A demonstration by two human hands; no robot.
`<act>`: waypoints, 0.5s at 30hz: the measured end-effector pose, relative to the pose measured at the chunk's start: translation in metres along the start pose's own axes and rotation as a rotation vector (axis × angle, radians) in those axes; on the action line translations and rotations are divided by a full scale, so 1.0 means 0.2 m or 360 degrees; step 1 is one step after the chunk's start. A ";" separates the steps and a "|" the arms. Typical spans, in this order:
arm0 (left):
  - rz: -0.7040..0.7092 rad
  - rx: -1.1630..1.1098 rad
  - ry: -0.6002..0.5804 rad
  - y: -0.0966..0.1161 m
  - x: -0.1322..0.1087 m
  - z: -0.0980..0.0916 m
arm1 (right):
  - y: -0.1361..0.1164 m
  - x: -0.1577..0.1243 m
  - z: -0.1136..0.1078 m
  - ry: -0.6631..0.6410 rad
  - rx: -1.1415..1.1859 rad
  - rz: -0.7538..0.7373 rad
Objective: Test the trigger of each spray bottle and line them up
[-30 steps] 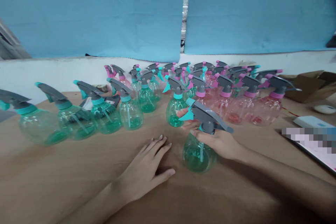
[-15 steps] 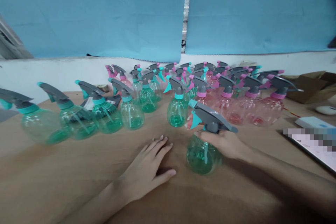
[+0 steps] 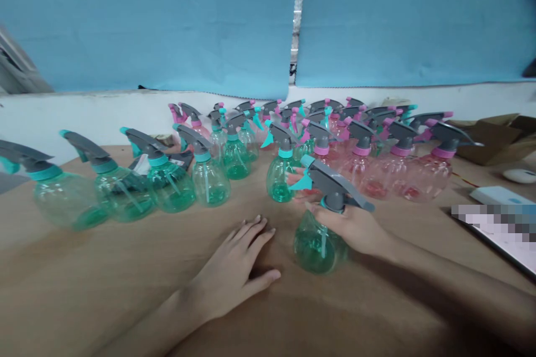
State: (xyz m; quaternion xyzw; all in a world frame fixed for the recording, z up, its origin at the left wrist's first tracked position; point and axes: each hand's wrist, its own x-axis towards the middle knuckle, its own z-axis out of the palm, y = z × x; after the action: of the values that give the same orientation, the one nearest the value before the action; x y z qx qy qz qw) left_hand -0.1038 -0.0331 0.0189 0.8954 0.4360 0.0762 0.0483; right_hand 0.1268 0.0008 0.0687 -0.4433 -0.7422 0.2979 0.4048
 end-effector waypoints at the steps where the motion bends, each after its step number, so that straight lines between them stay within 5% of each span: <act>1: 0.0000 -0.0003 0.0001 0.00 0.00 0.00 | 0.00 0.00 0.00 0.0017 -0.0033 -0.0001; 15: -0.0003 0.0001 0.0003 0.01 0.00 -0.01 | -0.03 0.00 0.00 0.0111 -0.0067 -0.0013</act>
State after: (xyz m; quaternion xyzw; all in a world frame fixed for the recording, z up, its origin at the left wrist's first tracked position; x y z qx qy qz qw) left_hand -0.1028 -0.0339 0.0211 0.8949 0.4370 0.0768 0.0476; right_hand 0.1248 -0.0019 0.0730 -0.4588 -0.7354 0.2651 0.4223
